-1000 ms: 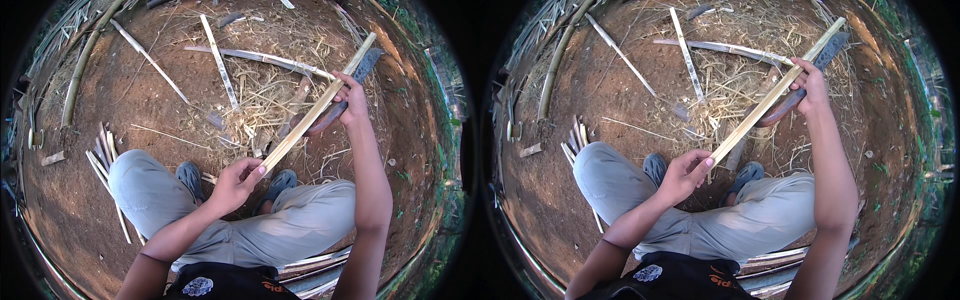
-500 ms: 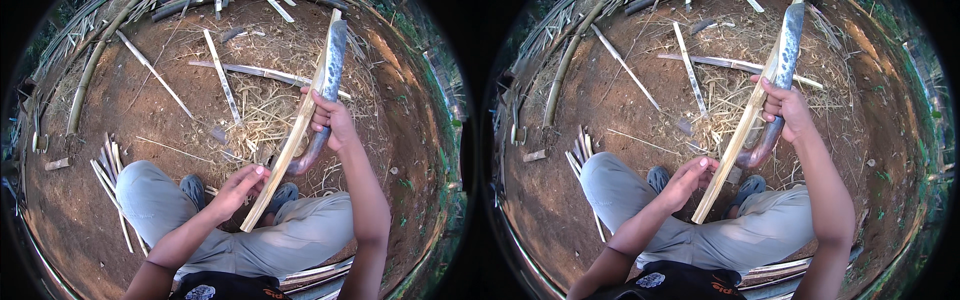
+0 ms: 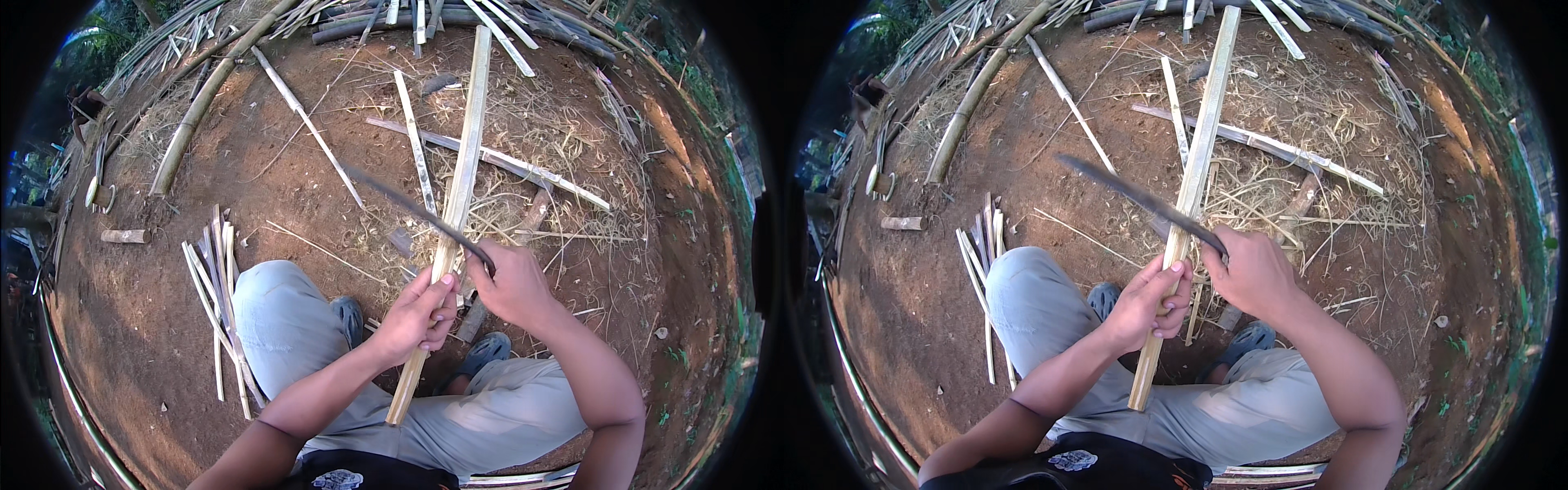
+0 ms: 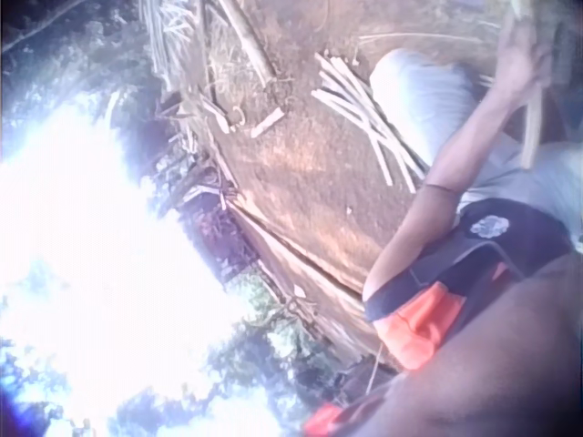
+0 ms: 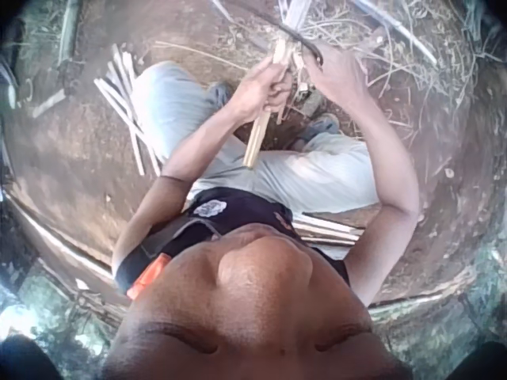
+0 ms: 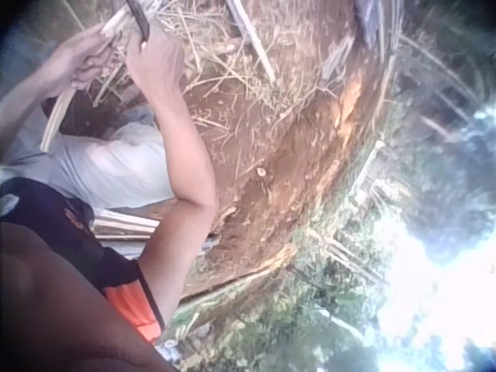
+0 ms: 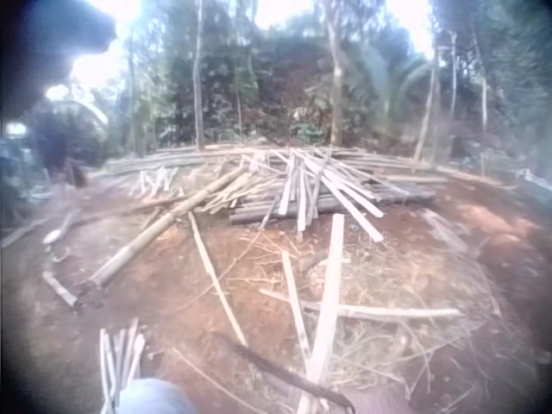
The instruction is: The person sits on the ground and uses a machete to split long bamboo poles into thin strips. They hold the bamboo vertically and strike it with the machete to separate the sections, occasionally inspecting the resulting strips.
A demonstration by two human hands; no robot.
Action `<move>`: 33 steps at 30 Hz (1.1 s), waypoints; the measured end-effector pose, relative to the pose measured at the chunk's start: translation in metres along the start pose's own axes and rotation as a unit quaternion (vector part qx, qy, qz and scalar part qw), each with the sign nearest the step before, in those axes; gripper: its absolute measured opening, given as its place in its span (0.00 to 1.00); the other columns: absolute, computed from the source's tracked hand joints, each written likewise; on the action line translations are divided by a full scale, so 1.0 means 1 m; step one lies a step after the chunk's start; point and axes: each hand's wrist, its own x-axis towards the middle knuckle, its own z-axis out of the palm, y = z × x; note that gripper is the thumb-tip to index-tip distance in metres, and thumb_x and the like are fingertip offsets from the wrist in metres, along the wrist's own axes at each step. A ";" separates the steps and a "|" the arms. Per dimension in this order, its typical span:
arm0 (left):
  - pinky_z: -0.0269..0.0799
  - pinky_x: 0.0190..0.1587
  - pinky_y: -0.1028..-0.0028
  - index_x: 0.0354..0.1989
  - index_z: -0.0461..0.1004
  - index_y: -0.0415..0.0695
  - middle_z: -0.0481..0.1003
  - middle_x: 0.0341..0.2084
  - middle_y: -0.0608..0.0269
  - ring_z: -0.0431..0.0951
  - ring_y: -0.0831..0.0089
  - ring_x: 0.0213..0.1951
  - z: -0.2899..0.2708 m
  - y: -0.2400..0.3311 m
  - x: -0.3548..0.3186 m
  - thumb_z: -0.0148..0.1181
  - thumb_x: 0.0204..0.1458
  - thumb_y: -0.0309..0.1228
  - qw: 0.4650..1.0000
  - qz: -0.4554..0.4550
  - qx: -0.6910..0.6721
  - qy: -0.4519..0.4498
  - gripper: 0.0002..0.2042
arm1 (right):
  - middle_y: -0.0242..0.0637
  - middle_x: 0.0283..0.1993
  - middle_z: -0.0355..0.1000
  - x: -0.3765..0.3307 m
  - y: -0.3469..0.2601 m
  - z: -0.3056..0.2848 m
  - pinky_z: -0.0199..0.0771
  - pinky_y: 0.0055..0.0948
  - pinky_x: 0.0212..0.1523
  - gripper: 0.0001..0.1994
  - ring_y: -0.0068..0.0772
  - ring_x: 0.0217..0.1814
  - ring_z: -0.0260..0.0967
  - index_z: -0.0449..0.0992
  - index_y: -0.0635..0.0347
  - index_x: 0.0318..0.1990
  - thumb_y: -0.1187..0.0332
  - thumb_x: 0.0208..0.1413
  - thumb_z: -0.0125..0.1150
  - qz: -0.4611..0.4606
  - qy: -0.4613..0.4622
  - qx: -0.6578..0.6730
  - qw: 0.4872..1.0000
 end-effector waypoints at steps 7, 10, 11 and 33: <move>0.49 0.14 0.76 0.24 0.61 0.44 0.55 0.15 0.72 0.53 0.82 0.12 -0.005 -0.009 -0.007 0.43 0.67 0.40 0.995 0.009 0.080 0.063 0.18 | 0.42 0.22 0.72 -0.008 0.001 0.016 0.72 0.44 0.25 0.05 0.50 0.23 0.73 0.69 0.59 0.25 0.71 0.48 0.59 -0.122 0.008 -0.182 0.976; 0.47 0.14 0.79 0.28 0.60 0.46 0.54 0.17 0.73 0.51 0.84 0.13 0.002 -0.017 -0.012 0.43 0.68 0.41 0.992 0.025 0.106 0.069 0.16 | 0.38 0.19 0.71 0.004 0.013 0.016 0.75 0.37 0.22 0.04 0.40 0.19 0.75 0.71 0.56 0.23 0.72 0.47 0.56 -0.210 0.096 -0.261 0.937; 0.47 0.14 0.79 0.30 0.60 0.46 0.55 0.17 0.73 0.51 0.84 0.13 0.004 -0.016 -0.012 0.42 0.68 0.41 0.991 0.024 0.108 0.076 0.15 | 0.37 0.19 0.71 0.008 0.016 0.016 0.75 0.36 0.22 0.04 0.39 0.19 0.75 0.70 0.55 0.23 0.72 0.46 0.57 -0.213 0.108 -0.279 0.930; 0.58 0.13 0.80 0.45 0.63 0.42 0.57 0.21 0.72 0.56 0.85 0.13 -0.033 0.008 -0.026 0.40 0.69 0.39 0.999 -0.033 -0.011 -0.026 0.12 | 0.16 0.14 0.47 0.034 0.010 -0.051 0.50 0.20 0.12 0.25 0.12 0.12 0.46 0.72 0.68 0.42 0.49 0.59 0.63 0.301 0.079 0.458 0.833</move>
